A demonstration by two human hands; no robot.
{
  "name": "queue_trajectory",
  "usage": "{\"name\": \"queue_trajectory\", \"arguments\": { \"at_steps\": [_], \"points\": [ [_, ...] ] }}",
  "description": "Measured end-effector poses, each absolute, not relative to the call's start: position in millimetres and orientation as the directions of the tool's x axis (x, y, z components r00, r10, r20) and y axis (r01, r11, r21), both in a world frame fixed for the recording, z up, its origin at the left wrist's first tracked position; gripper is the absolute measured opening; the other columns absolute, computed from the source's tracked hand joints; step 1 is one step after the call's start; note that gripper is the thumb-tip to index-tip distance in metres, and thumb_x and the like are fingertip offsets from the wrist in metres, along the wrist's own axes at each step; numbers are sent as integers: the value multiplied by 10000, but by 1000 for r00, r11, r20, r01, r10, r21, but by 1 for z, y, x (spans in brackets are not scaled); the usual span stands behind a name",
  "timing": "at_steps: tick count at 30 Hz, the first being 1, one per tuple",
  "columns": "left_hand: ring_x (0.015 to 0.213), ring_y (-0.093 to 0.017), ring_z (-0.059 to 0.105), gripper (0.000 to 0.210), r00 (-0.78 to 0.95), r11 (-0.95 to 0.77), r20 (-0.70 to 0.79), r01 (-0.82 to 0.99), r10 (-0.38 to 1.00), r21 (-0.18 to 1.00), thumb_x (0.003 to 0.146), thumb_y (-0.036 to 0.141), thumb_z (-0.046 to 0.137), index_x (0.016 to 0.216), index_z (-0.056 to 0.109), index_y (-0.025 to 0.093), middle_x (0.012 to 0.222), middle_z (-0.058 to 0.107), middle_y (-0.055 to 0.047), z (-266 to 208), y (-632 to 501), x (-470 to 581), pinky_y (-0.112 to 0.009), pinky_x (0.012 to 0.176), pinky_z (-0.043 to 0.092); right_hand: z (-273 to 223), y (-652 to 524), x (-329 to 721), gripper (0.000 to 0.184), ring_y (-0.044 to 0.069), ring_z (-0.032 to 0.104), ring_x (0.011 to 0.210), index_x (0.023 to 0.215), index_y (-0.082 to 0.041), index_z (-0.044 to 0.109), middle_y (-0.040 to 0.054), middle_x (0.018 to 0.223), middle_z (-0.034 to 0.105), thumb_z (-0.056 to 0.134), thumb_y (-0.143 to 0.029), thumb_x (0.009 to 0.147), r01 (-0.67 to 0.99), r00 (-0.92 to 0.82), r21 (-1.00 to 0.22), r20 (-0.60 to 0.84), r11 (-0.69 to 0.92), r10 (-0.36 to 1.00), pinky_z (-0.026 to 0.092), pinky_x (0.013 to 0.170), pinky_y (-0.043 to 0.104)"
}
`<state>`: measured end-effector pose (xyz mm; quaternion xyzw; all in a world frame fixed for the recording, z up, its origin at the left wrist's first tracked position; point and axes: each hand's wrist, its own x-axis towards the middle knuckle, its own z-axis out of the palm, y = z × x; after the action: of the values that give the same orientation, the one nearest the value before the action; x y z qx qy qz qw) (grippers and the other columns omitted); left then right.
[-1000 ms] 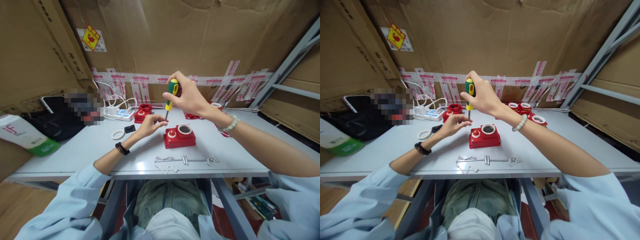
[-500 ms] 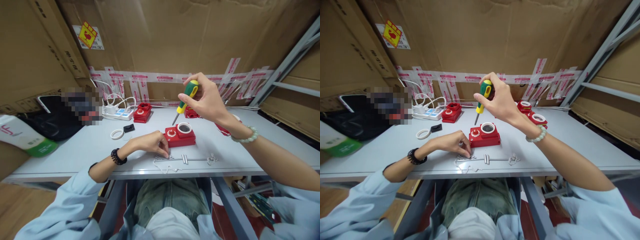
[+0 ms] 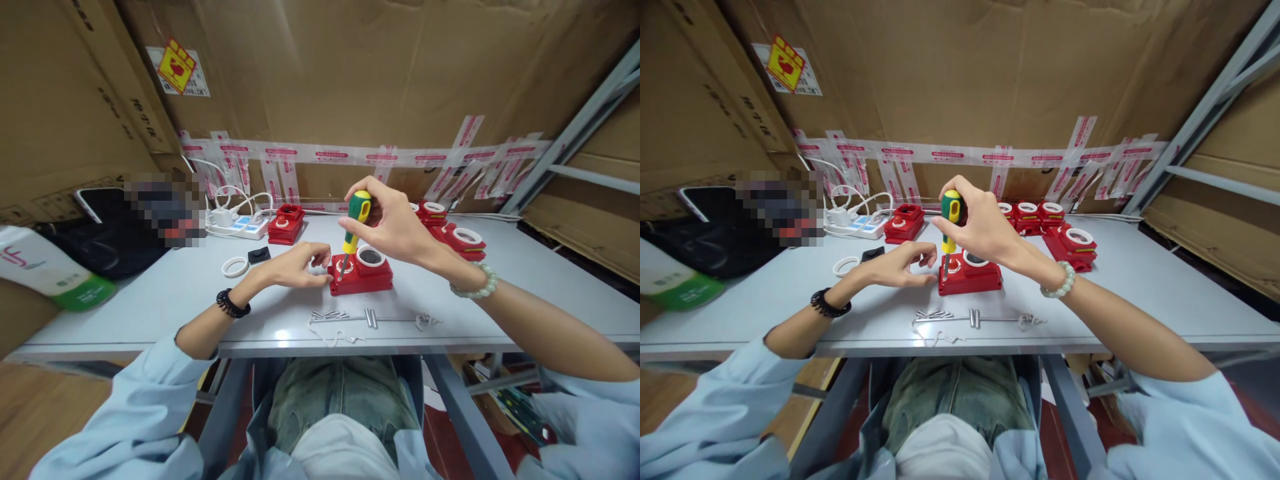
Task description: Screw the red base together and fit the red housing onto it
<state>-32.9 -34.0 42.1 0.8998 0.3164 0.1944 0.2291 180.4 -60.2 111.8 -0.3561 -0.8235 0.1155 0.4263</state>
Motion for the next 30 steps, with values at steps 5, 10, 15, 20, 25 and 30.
{"name": "queue_trajectory", "arguments": {
  "at_steps": [5,10,15,20,25,30],
  "points": [
    [1131,-287,551,633,736,-752,276,451,618,482,749,500,735,1240,488,185,1267,545,-121,26,-29,-30,-420,966,474,109,-61,178,230,113,489,610,940,-204,525,-44,709,535,661,-303,783,478,-398,-514,596,712,697,407,599,274],
    [1204,-321,562,712,757,-717,217,425,616,552,770,561,725,1333,480,202,1324,578,-138,19,-28,-24,-467,1018,455,109,-63,177,236,110,486,592,908,-205,514,-46,693,542,675,-310,770,490,-376,-513,606,705,702,399,583,272],
    [1048,-285,639,521,756,-713,240,389,609,583,794,549,709,1156,606,188,1101,692,-106,17,-28,-20,-417,917,497,111,-65,173,263,105,470,552,852,-221,477,-61,645,532,706,-297,747,553,-324,-509,598,660,733,390,556,268],
    [993,-262,645,511,757,-722,247,392,605,570,809,538,702,1157,600,179,1068,694,-100,16,-27,-18,-386,872,501,112,-64,169,304,107,448,544,799,-229,439,-56,625,536,726,-301,729,633,-277,-469,607,616,745,367,551,278],
    [908,-233,644,533,760,-730,239,408,604,548,825,540,684,1199,577,176,1077,686,-95,17,-27,-19,-361,819,494,111,-61,167,277,122,466,555,819,-228,457,-46,617,535,707,-319,741,692,-256,-423,615,586,746,346,556,281],
    [807,-218,627,495,740,-723,253,424,624,545,803,531,708,1139,607,182,983,696,-76,14,-26,-19,-352,752,495,113,-65,158,382,238,577,736,790,-219,484,12,595,492,746,-492,738,821,-273,-223,655,526,705,367,642,322]
  ]
}}
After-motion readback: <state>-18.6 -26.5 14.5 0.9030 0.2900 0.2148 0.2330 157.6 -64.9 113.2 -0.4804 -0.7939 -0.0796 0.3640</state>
